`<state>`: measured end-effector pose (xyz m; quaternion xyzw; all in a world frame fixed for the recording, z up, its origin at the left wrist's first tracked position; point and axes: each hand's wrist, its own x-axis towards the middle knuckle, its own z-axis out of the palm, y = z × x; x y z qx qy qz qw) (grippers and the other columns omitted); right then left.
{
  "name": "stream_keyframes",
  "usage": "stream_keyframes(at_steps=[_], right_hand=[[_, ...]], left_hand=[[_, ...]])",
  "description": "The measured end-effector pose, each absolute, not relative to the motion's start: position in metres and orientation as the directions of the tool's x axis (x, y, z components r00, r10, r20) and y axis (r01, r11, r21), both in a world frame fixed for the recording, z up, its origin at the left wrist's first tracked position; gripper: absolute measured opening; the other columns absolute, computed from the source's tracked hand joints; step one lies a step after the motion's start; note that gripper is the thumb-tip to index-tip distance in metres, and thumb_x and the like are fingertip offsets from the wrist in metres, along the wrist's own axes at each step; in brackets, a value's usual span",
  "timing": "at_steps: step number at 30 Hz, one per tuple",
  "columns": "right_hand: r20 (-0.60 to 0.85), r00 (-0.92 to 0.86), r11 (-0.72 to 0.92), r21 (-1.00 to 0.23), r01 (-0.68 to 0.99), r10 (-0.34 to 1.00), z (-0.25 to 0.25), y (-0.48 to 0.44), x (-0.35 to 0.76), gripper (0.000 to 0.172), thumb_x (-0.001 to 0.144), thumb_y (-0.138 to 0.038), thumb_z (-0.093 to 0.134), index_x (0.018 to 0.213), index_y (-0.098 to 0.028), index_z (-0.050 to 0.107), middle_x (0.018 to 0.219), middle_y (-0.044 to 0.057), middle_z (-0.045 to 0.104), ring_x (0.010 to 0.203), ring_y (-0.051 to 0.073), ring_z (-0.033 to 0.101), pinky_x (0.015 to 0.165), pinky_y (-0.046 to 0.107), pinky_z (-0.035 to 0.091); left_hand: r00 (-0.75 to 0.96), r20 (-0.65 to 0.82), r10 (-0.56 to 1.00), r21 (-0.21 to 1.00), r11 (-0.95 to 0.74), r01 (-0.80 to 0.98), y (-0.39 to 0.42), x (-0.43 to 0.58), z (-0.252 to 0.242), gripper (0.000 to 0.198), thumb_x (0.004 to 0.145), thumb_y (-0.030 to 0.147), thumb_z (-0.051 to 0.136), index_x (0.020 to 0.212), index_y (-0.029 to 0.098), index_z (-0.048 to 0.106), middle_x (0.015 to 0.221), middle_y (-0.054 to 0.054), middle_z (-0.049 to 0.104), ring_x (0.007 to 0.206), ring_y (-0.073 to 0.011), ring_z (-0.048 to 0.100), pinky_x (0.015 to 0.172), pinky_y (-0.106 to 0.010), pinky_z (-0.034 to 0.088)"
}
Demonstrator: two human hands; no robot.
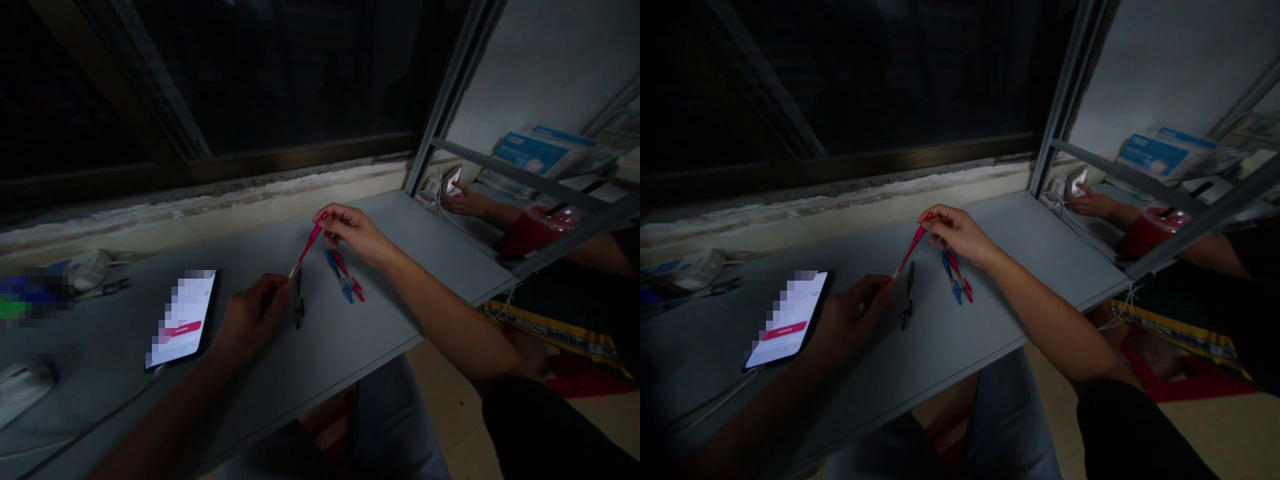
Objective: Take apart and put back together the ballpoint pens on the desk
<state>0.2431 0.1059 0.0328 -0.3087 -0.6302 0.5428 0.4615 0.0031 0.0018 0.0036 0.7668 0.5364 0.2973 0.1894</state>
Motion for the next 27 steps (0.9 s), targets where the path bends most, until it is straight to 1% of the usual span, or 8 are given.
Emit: stream_keyframes(at_steps=[8, 13, 17, 20, 22, 24, 25, 27], right_hand=[[0.253, -0.291, 0.229, -0.967, -0.114, 0.922, 0.033, 0.109, 0.245, 0.011, 0.09, -0.026, 0.065, 0.098, -0.018, 0.065, 0.082, -0.002, 0.063, 0.064, 0.008, 0.059, 0.053, 0.02, 0.044], [0.251, -0.444, 0.239, -0.967, -0.083, 0.86, 0.03, 0.107, 0.242, 0.015, 0.086, -0.025, 0.072, 0.096, -0.017, 0.064, 0.077, -0.003, 0.065, 0.061, 0.007, 0.058, 0.056, 0.02, 0.046], [0.184, -0.578, 0.242, -0.97, 0.024, 0.795, 0.028, 0.102, 0.241, 0.027, 0.086, -0.038, 0.077, 0.082, -0.016, 0.061, 0.069, -0.002, 0.067, 0.056, 0.007, 0.059, 0.055, 0.02, 0.046], [0.103, -0.57, 0.258, -0.946, 0.198, 0.815, 0.029, 0.099, 0.244, 0.046, 0.093, -0.053, 0.066, 0.067, -0.016, 0.056, 0.051, -0.004, 0.057, 0.043, 0.006, 0.048, 0.046, 0.02, 0.04], [0.106, -0.584, 0.252, -0.952, 0.175, 0.805, 0.032, 0.098, 0.245, 0.041, 0.09, -0.056, 0.069, 0.078, -0.016, 0.061, 0.056, -0.004, 0.061, 0.044, 0.006, 0.048, 0.046, 0.019, 0.04], [0.164, -0.614, 0.247, -0.968, 0.052, 0.772, 0.034, 0.097, 0.246, 0.041, 0.08, -0.052, 0.081, 0.095, -0.018, 0.062, 0.072, -0.003, 0.07, 0.053, 0.007, 0.056, 0.051, 0.019, 0.047], [0.183, -0.625, 0.253, -0.967, 0.024, 0.759, 0.034, 0.097, 0.246, 0.043, 0.078, -0.051, 0.083, 0.097, -0.019, 0.062, 0.076, -0.003, 0.07, 0.055, 0.007, 0.058, 0.053, 0.019, 0.048], [0.164, -0.614, 0.283, -0.954, 0.103, 0.773, 0.034, 0.097, 0.245, 0.04, 0.085, -0.055, 0.074, 0.082, -0.017, 0.061, 0.064, -0.003, 0.065, 0.051, 0.007, 0.055, 0.049, 0.019, 0.044]], left_hand=[[0.26, 0.245, 0.934, 0.609, -0.357, 0.709, 0.0, 0.005, 0.007, 0.034, 0.101, 0.044, 0.047, 0.103, 0.017, 0.068, 0.072, -0.001, 0.072, 0.056, -0.0146, 0.063, 0.052, -0.024, 0.044], [0.261, 0.257, 0.931, 0.606, -0.366, 0.706, 0.0, 0.006, 0.008, 0.034, 0.102, 0.043, 0.045, 0.101, 0.018, 0.067, 0.07, 0.0, 0.07, 0.053, -0.0132, 0.061, 0.052, -0.024, 0.043], [0.255, 0.263, 0.93, 0.603, -0.365, 0.709, 0.001, 0.006, 0.005, 0.033, 0.102, 0.043, 0.046, 0.101, 0.018, 0.066, 0.066, 0.001, 0.066, 0.05, -0.0132, 0.059, 0.051, -0.023, 0.042], [0.251, 0.255, 0.934, 0.609, -0.357, 0.708, 0.002, 0.006, 0.005, 0.032, 0.101, 0.044, 0.047, 0.101, 0.018, 0.066, 0.067, 0.001, 0.066, 0.053, -0.014, 0.06, 0.053, -0.024, 0.044], [0.234, 0.253, 0.939, 0.613, -0.343, 0.712, 0.002, 0.006, 0.006, 0.033, 0.101, 0.044, 0.047, 0.099, 0.018, 0.066, 0.068, 0.001, 0.066, 0.054, -0.0141, 0.06, 0.054, -0.023, 0.045], [0.223, 0.253, 0.941, 0.616, -0.335, 0.713, 0.002, 0.006, 0.006, 0.033, 0.102, 0.044, 0.046, 0.098, 0.018, 0.067, 0.067, 0.001, 0.066, 0.053, -0.0139, 0.059, 0.054, -0.023, 0.045], [0.227, 0.253, 0.94, 0.616, -0.338, 0.712, 0.002, 0.006, 0.006, 0.033, 0.101, 0.044, 0.047, 0.098, 0.019, 0.067, 0.067, 0.001, 0.066, 0.053, -0.0139, 0.059, 0.054, -0.023, 0.045], [0.245, 0.255, 0.935, 0.613, -0.352, 0.707, 0.002, 0.006, 0.006, 0.032, 0.101, 0.044, 0.047, 0.1, 0.018, 0.067, 0.067, 0.001, 0.066, 0.053, -0.014, 0.059, 0.054, -0.023, 0.044]])
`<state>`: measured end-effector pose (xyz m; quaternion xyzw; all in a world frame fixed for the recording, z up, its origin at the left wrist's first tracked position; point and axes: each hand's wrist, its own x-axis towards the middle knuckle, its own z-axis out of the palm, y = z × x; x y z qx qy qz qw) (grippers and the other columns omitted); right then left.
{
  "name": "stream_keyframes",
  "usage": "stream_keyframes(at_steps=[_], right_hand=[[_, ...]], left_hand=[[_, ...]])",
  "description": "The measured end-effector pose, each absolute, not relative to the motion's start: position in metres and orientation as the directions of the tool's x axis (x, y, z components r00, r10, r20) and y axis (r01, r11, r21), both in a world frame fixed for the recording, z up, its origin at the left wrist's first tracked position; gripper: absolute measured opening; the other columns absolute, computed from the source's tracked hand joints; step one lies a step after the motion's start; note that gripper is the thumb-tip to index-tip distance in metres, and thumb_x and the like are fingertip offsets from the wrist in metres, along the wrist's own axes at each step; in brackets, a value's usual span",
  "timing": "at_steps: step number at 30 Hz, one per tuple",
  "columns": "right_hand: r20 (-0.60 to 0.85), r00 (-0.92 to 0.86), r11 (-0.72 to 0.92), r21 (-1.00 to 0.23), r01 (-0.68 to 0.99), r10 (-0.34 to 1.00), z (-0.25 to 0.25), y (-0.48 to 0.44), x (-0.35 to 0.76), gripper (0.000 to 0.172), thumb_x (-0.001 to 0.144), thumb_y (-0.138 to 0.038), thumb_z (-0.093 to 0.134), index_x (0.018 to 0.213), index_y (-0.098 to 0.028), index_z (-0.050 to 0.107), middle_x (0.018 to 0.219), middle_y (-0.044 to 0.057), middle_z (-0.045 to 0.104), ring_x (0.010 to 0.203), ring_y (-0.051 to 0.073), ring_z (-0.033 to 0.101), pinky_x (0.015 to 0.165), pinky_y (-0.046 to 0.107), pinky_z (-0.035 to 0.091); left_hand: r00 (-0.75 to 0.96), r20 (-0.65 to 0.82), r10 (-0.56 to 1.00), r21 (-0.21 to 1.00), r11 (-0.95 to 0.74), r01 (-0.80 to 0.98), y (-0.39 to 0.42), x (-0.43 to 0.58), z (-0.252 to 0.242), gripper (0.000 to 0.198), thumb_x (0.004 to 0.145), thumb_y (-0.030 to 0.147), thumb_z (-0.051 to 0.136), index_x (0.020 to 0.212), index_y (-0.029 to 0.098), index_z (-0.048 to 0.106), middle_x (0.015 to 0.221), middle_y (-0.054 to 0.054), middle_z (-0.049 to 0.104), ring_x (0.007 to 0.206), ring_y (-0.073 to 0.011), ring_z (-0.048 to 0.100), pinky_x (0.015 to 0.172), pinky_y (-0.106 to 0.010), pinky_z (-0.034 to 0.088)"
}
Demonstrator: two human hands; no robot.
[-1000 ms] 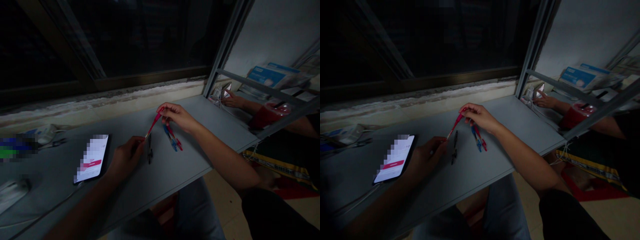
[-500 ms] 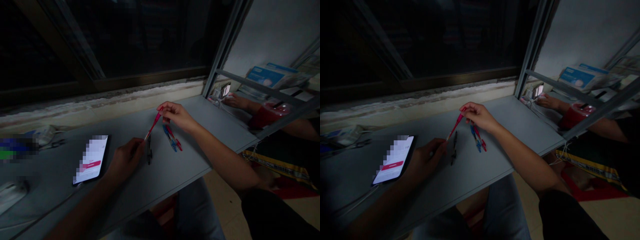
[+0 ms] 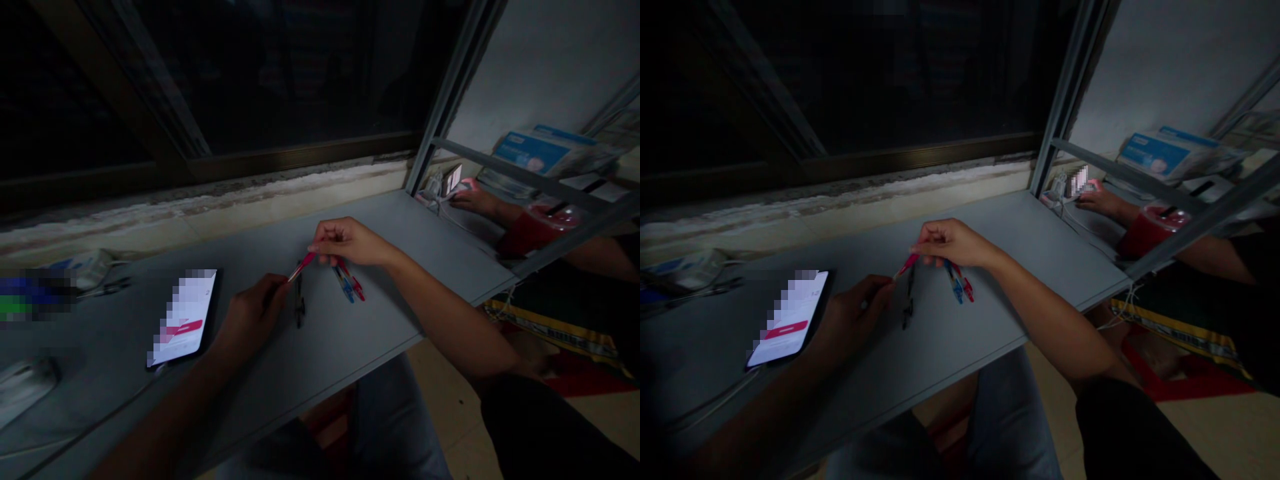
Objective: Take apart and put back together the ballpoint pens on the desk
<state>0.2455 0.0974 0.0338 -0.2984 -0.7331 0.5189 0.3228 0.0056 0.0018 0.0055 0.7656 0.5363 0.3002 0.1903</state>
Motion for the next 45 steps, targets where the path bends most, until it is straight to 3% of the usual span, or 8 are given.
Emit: stream_keyframes(at_steps=[2, 6, 10, 13, 17, 22, 31, 45], right_hand=[[0.147, -0.566, 0.309, -0.929, 0.201, 0.811, 0.032, 0.098, 0.245, 0.045, 0.095, -0.058, 0.061, 0.075, -0.017, 0.058, 0.052, -0.004, 0.056, 0.043, 0.006, 0.048, 0.043, 0.019, 0.038], [0.199, -0.587, 0.311, -0.946, 0.094, 0.785, 0.031, 0.099, 0.246, 0.037, 0.087, -0.051, 0.074, 0.094, -0.018, 0.06, 0.071, -0.002, 0.068, 0.052, 0.007, 0.053, 0.048, 0.019, 0.042], [0.116, -0.568, 0.316, -0.91, 0.267, 0.815, 0.032, 0.1, 0.249, 0.047, 0.096, -0.058, 0.06, 0.073, -0.018, 0.056, 0.051, -0.004, 0.054, 0.044, 0.007, 0.045, 0.045, 0.02, 0.037], [0.173, -0.6, 0.326, -0.933, 0.155, 0.781, 0.031, 0.102, 0.251, 0.036, 0.091, -0.053, 0.069, 0.093, -0.018, 0.061, 0.064, -0.004, 0.063, 0.048, 0.007, 0.05, 0.048, 0.02, 0.041], [0.146, -0.619, 0.335, -0.921, 0.2, 0.771, 0.029, 0.103, 0.251, 0.041, 0.094, -0.053, 0.065, 0.076, -0.017, 0.059, 0.056, -0.003, 0.06, 0.046, 0.007, 0.049, 0.046, 0.02, 0.039], [0.163, -0.662, 0.349, -0.923, 0.159, 0.731, 0.029, 0.103, 0.25, 0.033, 0.091, -0.048, 0.07, 0.091, -0.016, 0.062, 0.07, -0.002, 0.068, 0.054, 0.007, 0.055, 0.052, 0.02, 0.043], [0.031, -0.622, 0.328, -0.869, 0.37, 0.783, 0.022, 0.102, 0.244, 0.051, 0.102, -0.054, 0.05, 0.066, -0.018, 0.053, 0.041, -0.007, 0.048, 0.038, 0.007, 0.044, 0.052, 0.023, 0.039], [0.091, -0.655, 0.206, -0.973, 0.101, 0.75, 0.029, 0.094, 0.236, 0.048, 0.091, -0.057, 0.068, 0.068, -0.019, 0.053, 0.051, -0.006, 0.055, 0.045, 0.006, 0.047, 0.047, 0.021, 0.037]], left_hand=[[0.254, 0.262, 0.931, 0.608, -0.364, 0.705, 0.002, 0.005, 0.005, 0.032, 0.101, 0.042, 0.047, 0.101, 0.018, 0.067, 0.067, 0.001, 0.066, 0.052, -0.0139, 0.059, 0.054, -0.023, 0.045], [0.243, 0.266, 0.933, 0.599, -0.357, 0.717, 0.002, 0.006, 0.005, 0.032, 0.101, 0.041, 0.046, 0.099, 0.017, 0.067, 0.067, 0.001, 0.067, 0.051, -0.0134, 0.059, 0.054, -0.024, 0.045], [0.246, 0.258, 0.935, 0.61, -0.354, 0.709, 0.001, 0.006, 0.008, 0.032, 0.101, 0.042, 0.047, 0.099, 0.018, 0.068, 0.068, 0.001, 0.067, 0.053, -0.0139, 0.06, 0.055, -0.024, 0.046], [0.237, 0.256, 0.937, 0.621, -0.348, 0.703, 0.001, 0.006, 0.008, 0.032, 0.101, 0.042, 0.047, 0.097, 0.018, 0.067, 0.067, 0.0, 0.066, 0.054, -0.0146, 0.061, 0.054, -0.025, 0.045], [0.224, 0.249, 0.942, 0.623, -0.333, 0.708, 0.003, 0.004, 0.004, 0.032, 0.102, 0.042, 0.047, 0.097, 0.018, 0.068, 0.067, 0.001, 0.067, 0.053, -0.0142, 0.061, 0.054, -0.025, 0.045], [0.233, 0.252, 0.939, 0.628, -0.342, 0.699, 0.003, 0.005, 0.001, 0.035, 0.102, 0.043, 0.047, 0.097, 0.018, 0.069, 0.065, 0.001, 0.066, 0.052, -0.0136, 0.06, 0.054, -0.024, 0.045], [0.24, 0.312, 0.919, 0.48, -0.371, 0.795, -0.002, 0.004, 0.008, 0.039, 0.101, 0.045, 0.048, 0.108, 0.018, 0.075, 0.082, -0.005, 0.078, 0.063, -0.0189, 0.07, 0.063, -0.028, 0.053], [0.244, 0.285, 0.927, 0.613, -0.372, 0.697, -0.002, 0.009, 0.004, 0.032, 0.104, 0.041, 0.046, 0.103, 0.017, 0.068, 0.064, 0.003, 0.064, 0.052, -0.0123, 0.06, 0.053, -0.022, 0.046]])
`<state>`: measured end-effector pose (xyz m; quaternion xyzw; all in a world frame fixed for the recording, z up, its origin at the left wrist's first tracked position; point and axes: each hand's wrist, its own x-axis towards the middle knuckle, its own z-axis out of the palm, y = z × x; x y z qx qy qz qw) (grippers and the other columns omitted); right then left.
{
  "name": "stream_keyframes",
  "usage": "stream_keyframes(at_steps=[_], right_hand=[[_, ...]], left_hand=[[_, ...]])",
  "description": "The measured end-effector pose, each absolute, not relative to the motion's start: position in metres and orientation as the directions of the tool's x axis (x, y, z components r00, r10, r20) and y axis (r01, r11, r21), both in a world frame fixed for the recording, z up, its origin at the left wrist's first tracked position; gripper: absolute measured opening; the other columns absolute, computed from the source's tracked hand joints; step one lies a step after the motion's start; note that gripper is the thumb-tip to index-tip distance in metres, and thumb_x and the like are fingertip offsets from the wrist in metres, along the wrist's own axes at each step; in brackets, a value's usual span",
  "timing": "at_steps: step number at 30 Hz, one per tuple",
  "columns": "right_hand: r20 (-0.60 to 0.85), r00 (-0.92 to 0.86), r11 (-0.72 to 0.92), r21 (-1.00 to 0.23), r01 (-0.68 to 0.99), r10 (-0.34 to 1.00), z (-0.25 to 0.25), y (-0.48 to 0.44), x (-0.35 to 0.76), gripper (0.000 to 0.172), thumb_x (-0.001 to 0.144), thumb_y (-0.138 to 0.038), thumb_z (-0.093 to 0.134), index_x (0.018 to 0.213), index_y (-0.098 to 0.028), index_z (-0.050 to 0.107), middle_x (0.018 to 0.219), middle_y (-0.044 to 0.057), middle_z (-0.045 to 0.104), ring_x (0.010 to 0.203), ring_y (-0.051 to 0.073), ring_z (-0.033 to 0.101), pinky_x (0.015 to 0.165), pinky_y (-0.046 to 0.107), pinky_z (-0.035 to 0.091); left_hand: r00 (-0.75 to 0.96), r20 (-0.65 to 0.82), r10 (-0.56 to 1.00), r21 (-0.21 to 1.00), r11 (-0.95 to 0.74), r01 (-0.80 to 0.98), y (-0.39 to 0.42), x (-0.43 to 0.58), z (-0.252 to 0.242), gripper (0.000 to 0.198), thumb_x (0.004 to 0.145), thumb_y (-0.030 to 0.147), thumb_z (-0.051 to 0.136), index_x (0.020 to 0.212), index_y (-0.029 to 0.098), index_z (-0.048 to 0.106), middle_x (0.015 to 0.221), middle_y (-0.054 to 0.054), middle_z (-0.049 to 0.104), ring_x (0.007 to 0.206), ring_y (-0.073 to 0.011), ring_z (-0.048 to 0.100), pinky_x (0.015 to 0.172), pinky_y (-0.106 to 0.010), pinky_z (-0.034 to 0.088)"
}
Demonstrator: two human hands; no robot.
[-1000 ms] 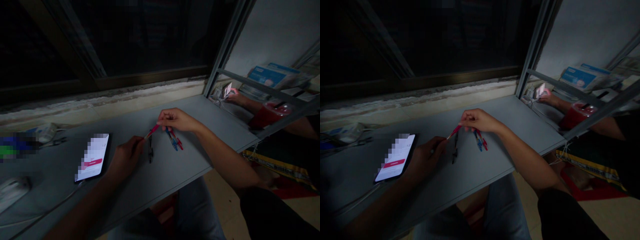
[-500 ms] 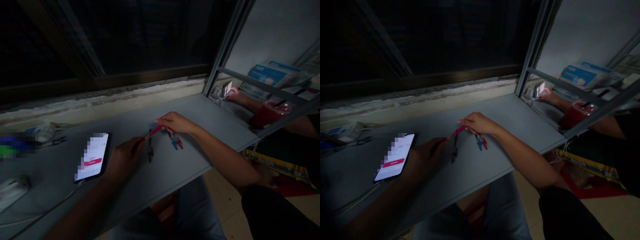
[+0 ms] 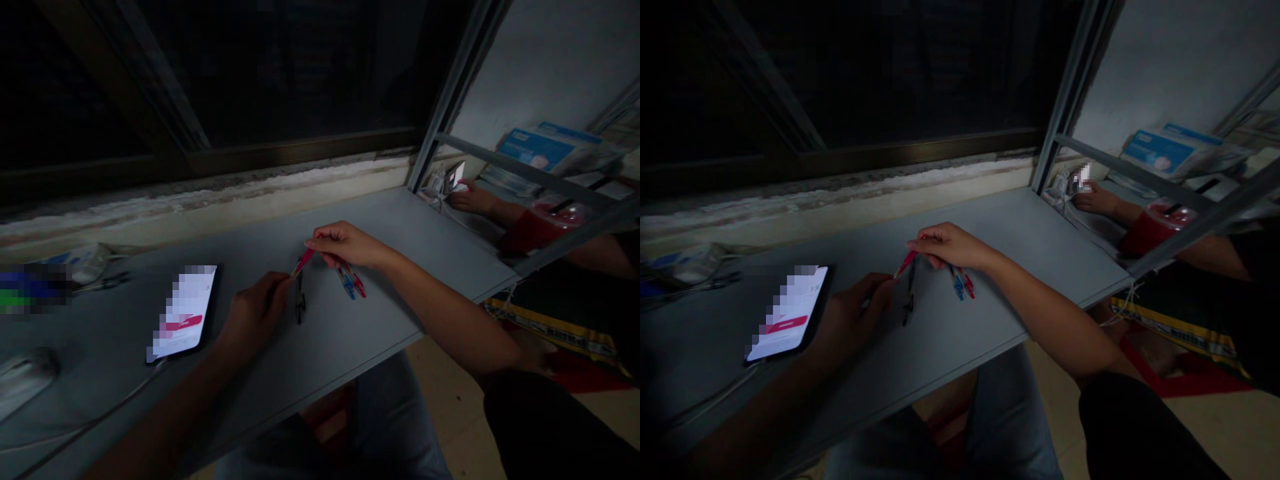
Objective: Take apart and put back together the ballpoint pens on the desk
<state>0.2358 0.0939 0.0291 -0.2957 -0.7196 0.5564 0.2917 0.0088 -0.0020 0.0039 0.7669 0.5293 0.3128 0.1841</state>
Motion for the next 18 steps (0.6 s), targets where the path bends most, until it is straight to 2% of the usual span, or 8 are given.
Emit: stream_keyframes(at_steps=[4, 6, 8, 11, 12, 14, 16, 18], right_hand=[[0.066, -0.613, 0.179, -0.976, 0.126, 0.787, 0.029, 0.091, 0.235, 0.052, 0.095, -0.052, 0.065, 0.06, -0.019, 0.048, 0.042, -0.008, 0.045, 0.039, 0.005, 0.035, 0.043, 0.022, 0.03], [0.043, -0.585, 0.134, -0.985, 0.113, 0.81, 0.029, 0.09, 0.232, 0.049, 0.095, -0.049, 0.067, 0.061, -0.019, 0.049, 0.043, -0.008, 0.047, 0.039, 0.004, 0.037, 0.042, 0.021, 0.03], [0.016, -0.551, 0.086, -0.991, 0.103, 0.834, 0.028, 0.089, 0.229, 0.043, 0.093, -0.046, 0.07, 0.065, -0.018, 0.054, 0.047, -0.007, 0.051, 0.042, 0.005, 0.043, 0.043, 0.021, 0.032], [-0.002, -0.516, 0.066, -0.991, 0.113, 0.857, 0.027, 0.089, 0.226, 0.04, 0.09, -0.046, 0.073, 0.068, -0.016, 0.057, 0.05, -0.006, 0.054, 0.044, 0.006, 0.046, 0.044, 0.02, 0.035], [0.002, -0.515, 0.076, -0.989, 0.123, 0.857, 0.026, 0.089, 0.226, 0.04, 0.089, -0.047, 0.073, 0.068, -0.016, 0.058, 0.049, -0.006, 0.054, 0.043, 0.005, 0.046, 0.044, 0.02, 0.034], [0.008, -0.536, 0.103, -0.984, 0.147, 0.844, 0.027, 0.089, 0.227, 0.041, 0.089, -0.048, 0.073, 0.068, -0.016, 0.058, 0.05, -0.007, 0.054, 0.043, 0.005, 0.045, 0.045, 0.02, 0.034], [0.017, -0.575, 0.14, -0.975, 0.171, 0.818, 0.027, 0.088, 0.229, 0.04, 0.089, -0.047, 0.072, 0.068, -0.015, 0.059, 0.051, -0.006, 0.055, 0.045, 0.005, 0.047, 0.047, 0.02, 0.035], [0.025, -0.606, 0.177, -0.965, 0.193, 0.795, 0.027, 0.087, 0.23, 0.04, 0.09, -0.047, 0.071, 0.069, -0.015, 0.06, 0.052, -0.005, 0.056, 0.047, 0.006, 0.049, 0.049, 0.021, 0.037]], left_hand=[[0.224, 0.317, 0.922, 0.588, -0.376, 0.716, -0.002, 0.008, 0.004, 0.028, 0.101, 0.037, 0.049, 0.103, 0.017, 0.069, 0.066, 0.002, 0.067, 0.051, -0.012, 0.06, 0.052, -0.023, 0.046], [0.211, 0.335, 0.918, 0.582, -0.378, 0.721, -0.003, 0.007, 0.003, 0.028, 0.101, 0.037, 0.05, 0.107, 0.017, 0.069, 0.067, 0.002, 0.068, 0.051, -0.012, 0.061, 0.052, -0.023, 0.046], [0.23, 0.355, 0.906, 0.586, -0.407, 0.7, -0.005, 0.007, 0.002, 0.031, 0.101, 0.038, 0.054, 0.121, 0.017, 0.065, 0.07, 0.003, 0.068, 0.055, -0.0126, 0.063, 0.051, -0.022, 0.047], [0.388, 0.375, 0.842, 0.573, -0.539, 0.617, -0.009, 0.008, -0.002, 0.047, 0.097, 0.037, 0.066, 0.14, 0.022, 0.053, 0.084, 0.003, 0.069, 0.069, -0.013, 0.067, 0.059, -0.02, 0.052], [0.46, 0.376, 0.804, 0.561, -0.593, 0.577, -0.01, 0.009, -0.004, 0.048, 0.096, 0.036, 0.069, 0.14, 0.024, 0.054, 0.089, 0.002, 0.069, 0.073, -0.0128, 0.068, 0.063, -0.021, 0.054], [0.572, 0.39, 0.722, 0.539, -0.682, 0.494, -0.011, 0.011, -0.006, 0.036, 0.097, 0.034, 0.071, 0.13, 0.025, 0.06, 0.095, 0.001, 0.067, 0.077, -0.0119, 0.067, 0.071, -0.022, 0.056], [0.627, 0.423, 0.655, 0.508, -0.744, 0.435, -0.011, 0.012, -0.008, 0.02, 0.099, 0.033, 0.069, 0.116, 0.023, 0.065, 0.094, 0.0, 0.065, 0.077, -0.0117, 0.067, 0.073, -0.023, 0.055], [0.647, 0.455, 0.612, 0.469, -0.782, 0.41, -0.01, 0.012, -0.008, 0.013, 0.1, 0.032, 0.067, 0.107, 0.021, 0.065, 0.092, -0.001, 0.065, 0.079, -0.0122, 0.066, 0.073, -0.023, 0.054]])
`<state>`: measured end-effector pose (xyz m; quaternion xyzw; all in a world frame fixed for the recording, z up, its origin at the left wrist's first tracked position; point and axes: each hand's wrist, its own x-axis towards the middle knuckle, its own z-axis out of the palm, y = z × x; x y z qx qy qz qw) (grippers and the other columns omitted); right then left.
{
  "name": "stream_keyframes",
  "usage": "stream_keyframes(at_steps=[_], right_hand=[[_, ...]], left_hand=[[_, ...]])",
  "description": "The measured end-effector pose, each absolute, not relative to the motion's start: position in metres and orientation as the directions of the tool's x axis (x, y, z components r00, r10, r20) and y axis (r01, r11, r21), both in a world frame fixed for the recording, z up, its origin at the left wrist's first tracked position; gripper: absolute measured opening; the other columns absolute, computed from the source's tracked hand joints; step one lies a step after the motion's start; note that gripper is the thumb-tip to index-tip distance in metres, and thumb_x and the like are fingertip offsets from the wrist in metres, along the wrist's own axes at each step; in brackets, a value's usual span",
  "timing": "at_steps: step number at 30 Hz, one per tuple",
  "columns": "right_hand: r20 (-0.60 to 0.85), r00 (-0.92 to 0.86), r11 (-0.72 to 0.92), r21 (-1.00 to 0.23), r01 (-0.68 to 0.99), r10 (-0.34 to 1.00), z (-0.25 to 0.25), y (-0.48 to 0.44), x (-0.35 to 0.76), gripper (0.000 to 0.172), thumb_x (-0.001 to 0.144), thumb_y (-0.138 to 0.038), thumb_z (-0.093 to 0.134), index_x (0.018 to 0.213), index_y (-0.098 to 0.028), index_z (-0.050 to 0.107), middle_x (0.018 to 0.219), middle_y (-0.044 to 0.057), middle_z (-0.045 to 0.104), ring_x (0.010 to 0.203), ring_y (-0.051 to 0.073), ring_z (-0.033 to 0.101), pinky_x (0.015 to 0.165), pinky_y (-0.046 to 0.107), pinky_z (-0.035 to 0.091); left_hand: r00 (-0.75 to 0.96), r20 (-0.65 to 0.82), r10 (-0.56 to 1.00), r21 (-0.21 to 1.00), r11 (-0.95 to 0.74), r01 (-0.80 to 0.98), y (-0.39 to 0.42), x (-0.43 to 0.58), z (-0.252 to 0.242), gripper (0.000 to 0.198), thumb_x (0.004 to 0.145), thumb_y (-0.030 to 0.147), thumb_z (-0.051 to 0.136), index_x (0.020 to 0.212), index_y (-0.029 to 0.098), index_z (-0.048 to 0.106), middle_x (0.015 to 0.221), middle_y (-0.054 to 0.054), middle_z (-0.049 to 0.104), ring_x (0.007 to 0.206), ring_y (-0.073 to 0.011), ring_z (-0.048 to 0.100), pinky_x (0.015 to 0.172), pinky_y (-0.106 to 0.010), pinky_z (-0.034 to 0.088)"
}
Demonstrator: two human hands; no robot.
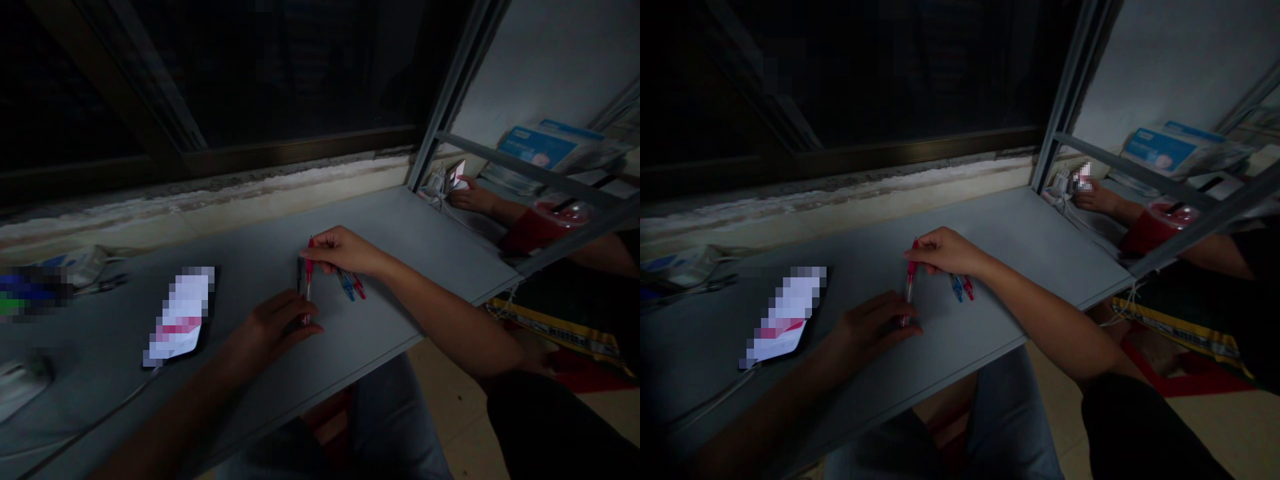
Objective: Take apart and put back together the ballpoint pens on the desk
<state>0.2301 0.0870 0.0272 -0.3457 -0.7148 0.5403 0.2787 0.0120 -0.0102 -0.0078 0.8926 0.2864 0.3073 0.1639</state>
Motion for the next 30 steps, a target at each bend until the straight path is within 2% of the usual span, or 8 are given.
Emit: stream_keyframes(at_steps=[6, 10, 12, 17, 23, 30], right_hand=[[0.022, -0.628, 0.266, -0.917, 0.298, 0.778, 0.0229, 0.0882, 0.2315, 0.043, 0.095, -0.051, 0.065, 0.071, -0.015, 0.061, 0.056, -0.003, 0.058, 0.051, 0.007, 0.05, 0.052, 0.022, 0.036], [0.021, -0.625, 0.3, -0.889, 0.345, 0.78, 0.0209, 0.0892, 0.231, 0.045, 0.097, -0.051, 0.061, 0.071, -0.015, 0.061, 0.058, -0.002, 0.06, 0.051, 0.007, 0.05, 0.052, 0.023, 0.034], [0.02, -0.618, 0.303, -0.884, 0.356, 0.786, 0.0208, 0.0892, 0.2307, 0.044, 0.097, -0.051, 0.062, 0.072, -0.014, 0.062, 0.058, -0.002, 0.06, 0.051, 0.007, 0.05, 0.053, 0.023, 0.034], [0.0, -0.628, 0.303, -0.876, 0.376, 0.778, 0.0211, 0.0884, 0.2305, 0.041, 0.098, -0.048, 0.061, 0.075, -0.014, 0.064, 0.059, -0.002, 0.061, 0.052, 0.008, 0.051, 0.054, 0.023, 0.035], [-0.005, -0.643, 0.304, -0.878, 0.369, 0.766, 0.023, 0.0877, 0.2313, 0.04, 0.098, -0.047, 0.06, 0.076, -0.014, 0.065, 0.06, -0.002, 0.061, 0.054, 0.008, 0.054, 0.057, 0.023, 0.037], [0.002, -0.639, 0.338, -0.85, 0.404, 0.769, 0.0245, 0.0855, 0.2306, 0.045, 0.097, -0.054, 0.059, 0.075, -0.015, 0.064, 0.06, -0.001, 0.062, 0.055, 0.008, 0.052, 0.058, 0.024, 0.035]], left_hand=[[0.671, 0.428, 0.606, 0.482, -0.781, 0.397, -0.0083, 0.01, -0.0096, 0.016, 0.099, 0.034, 0.068, 0.105, 0.02, 0.064, 0.091, 0.0, 0.063, 0.075, -0.0114, 0.064, 0.069, -0.022, 0.051], [0.655, 0.428, 0.623, 0.507, -0.765, 0.397, -0.0077, 0.0105, -0.0138, 0.023, 0.098, 0.041, 0.069, 0.107, 0.02, 0.064, 0.091, 0.0, 0.062, 0.074, -0.0116, 0.064, 0.068, -0.023, 0.051], [0.65, 0.427, 0.629, 0.518, -0.759, 0.394, -0.0079, 0.0109, -0.0147, 0.028, 0.097, 0.045, 0.069, 0.11, 0.02, 0.064, 0.093, -0.001, 0.062, 0.074, -0.0117, 0.064, 0.068, -0.023, 0.052], [0.663, 0.431, 0.611, 0.481, -0.778, 0.404, -0.0087, 0.0119, -0.0114, 0.019, 0.1, 0.038, 0.066, 0.102, 0.019, 0.065, 0.087, 0.0, 0.062, 0.073, -0.0116, 0.063, 0.067, -0.023, 0.051], [0.669, 0.429, 0.607, 0.481, -0.78, 0.4, -0.0095, 0.0131, -0.0071, 0.02, 0.1, 0.039, 0.066, 0.101, 0.019, 0.065, 0.086, 0.001, 0.062, 0.072, -0.0111, 0.063, 0.066, -0.022, 0.051], [0.661, 0.419, 0.622, 0.496, -0.767, 0.407, -0.0098, 0.0112, -0.0101, 0.03, 0.097, 0.047, 0.069, 0.107, 0.019, 0.066, 0.092, -0.002, 0.065, 0.071, -0.0115, 0.065, 0.066, -0.024, 0.053]])
